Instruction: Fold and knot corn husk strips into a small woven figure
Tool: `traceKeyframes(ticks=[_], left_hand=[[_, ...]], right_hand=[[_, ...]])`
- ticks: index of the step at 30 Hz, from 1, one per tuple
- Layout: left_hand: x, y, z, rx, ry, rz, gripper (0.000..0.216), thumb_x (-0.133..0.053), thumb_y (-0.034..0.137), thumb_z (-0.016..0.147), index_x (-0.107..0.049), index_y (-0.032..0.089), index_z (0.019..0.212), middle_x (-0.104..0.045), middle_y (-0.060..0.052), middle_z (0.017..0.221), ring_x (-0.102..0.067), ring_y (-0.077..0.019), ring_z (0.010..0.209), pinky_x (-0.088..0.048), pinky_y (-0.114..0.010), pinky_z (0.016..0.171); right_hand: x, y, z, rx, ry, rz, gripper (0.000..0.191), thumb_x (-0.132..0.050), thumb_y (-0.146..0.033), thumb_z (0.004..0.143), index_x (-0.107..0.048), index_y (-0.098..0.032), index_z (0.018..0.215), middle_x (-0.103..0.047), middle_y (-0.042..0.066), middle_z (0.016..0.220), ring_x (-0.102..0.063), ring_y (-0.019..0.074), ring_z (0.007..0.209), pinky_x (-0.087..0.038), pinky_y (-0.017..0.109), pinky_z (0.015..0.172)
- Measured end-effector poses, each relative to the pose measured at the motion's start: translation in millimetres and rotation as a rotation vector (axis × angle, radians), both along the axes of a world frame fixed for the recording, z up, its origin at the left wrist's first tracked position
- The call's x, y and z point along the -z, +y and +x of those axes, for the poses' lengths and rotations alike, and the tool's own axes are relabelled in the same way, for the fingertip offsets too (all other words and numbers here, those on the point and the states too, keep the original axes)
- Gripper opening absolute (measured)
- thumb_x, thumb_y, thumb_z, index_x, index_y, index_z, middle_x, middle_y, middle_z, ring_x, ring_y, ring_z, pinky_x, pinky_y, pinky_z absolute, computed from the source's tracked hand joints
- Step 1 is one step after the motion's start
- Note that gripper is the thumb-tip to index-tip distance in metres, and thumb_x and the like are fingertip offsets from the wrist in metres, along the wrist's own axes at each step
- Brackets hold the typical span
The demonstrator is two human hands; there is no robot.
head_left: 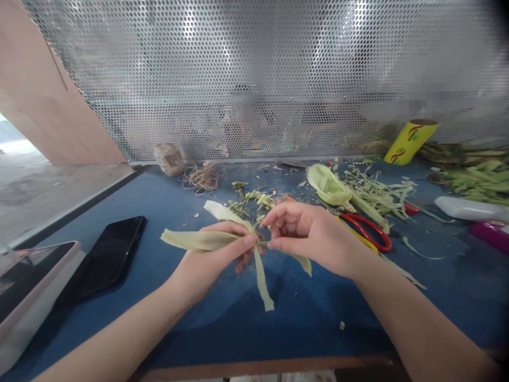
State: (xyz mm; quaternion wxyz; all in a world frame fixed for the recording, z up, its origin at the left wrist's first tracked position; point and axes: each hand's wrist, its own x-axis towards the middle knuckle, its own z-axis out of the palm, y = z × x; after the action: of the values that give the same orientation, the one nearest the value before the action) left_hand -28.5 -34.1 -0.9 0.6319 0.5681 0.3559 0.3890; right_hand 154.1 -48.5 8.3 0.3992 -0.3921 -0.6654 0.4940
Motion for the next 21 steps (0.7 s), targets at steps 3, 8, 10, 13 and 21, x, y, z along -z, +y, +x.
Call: traceKeyframes(ticks=[3,8,10,13,21], left_hand=[[1.6,2,0,0.025,-0.067,-0.051,0.015,-0.058,0.029,0.077,-0.063,0.017,0.072,-0.059,0.001,0.061,-0.050,-0.0091,0.054,-0.039,-0.019,0.047],[7.3,5,2,0.016,-0.067,-0.044,0.015,-0.063,0.027,0.074,-0.063,0.016,0.085,-0.062,-0.001,0.064,-0.050,-0.0091,0.054,-0.038,-0.018,0.047],[8.1,6,2,-0.021,-0.066,-0.038,0.015,-0.063,0.026,0.073,-0.063,0.016,0.084,-0.063,-0.001,0.066,-0.050,-0.0092,0.054,-0.039,-0.018,0.046],[7.5,8,1,-0.049,-0.027,-0.007,0.016,-0.063,0.026,0.073,-0.065,0.015,0.085,-0.063,-0.002,0.066,-0.050,-0.0085,0.051,-0.038,-0.017,0.042],[5.4,8,1,-0.098,0.032,-0.102,0.029,-0.062,0.033,0.073,-0.061,0.016,0.097,-0.061,0.000,0.056,-0.053,-0.0100,0.046,-0.032,-0.015,0.034]], right_hand=[[2.7,3,1,0.013,-0.043,0.031,0.020,-0.059,-0.018,0.074,-0.053,-0.019,0.093,-0.051,-0.003,0.070,-0.053,0.0085,0.065,-0.046,0.022,0.063],[8.2,2,-3,0.099,-0.193,0.302,0.034,-0.054,-0.015,0.076,-0.045,-0.024,0.108,-0.052,0.001,0.090,-0.053,0.0111,0.073,-0.049,0.027,0.069],[9.8,1,-5,0.136,-0.296,0.487,0.039,-0.052,-0.012,0.076,-0.043,-0.025,0.111,-0.050,0.004,0.102,-0.052,0.0132,0.081,-0.048,0.030,0.075],[12.0,0,-8,0.081,-0.376,0.628,0.045,-0.047,-0.007,0.077,-0.039,-0.025,0.117,-0.044,0.007,0.116,-0.048,0.0166,0.101,-0.045,0.031,0.085],[15.8,1,-11,0.120,-0.652,0.705,0.027,-0.046,-0.017,0.080,-0.054,-0.031,0.102,-0.038,0.002,0.117,-0.053,0.0092,0.074,-0.047,0.027,0.070]])
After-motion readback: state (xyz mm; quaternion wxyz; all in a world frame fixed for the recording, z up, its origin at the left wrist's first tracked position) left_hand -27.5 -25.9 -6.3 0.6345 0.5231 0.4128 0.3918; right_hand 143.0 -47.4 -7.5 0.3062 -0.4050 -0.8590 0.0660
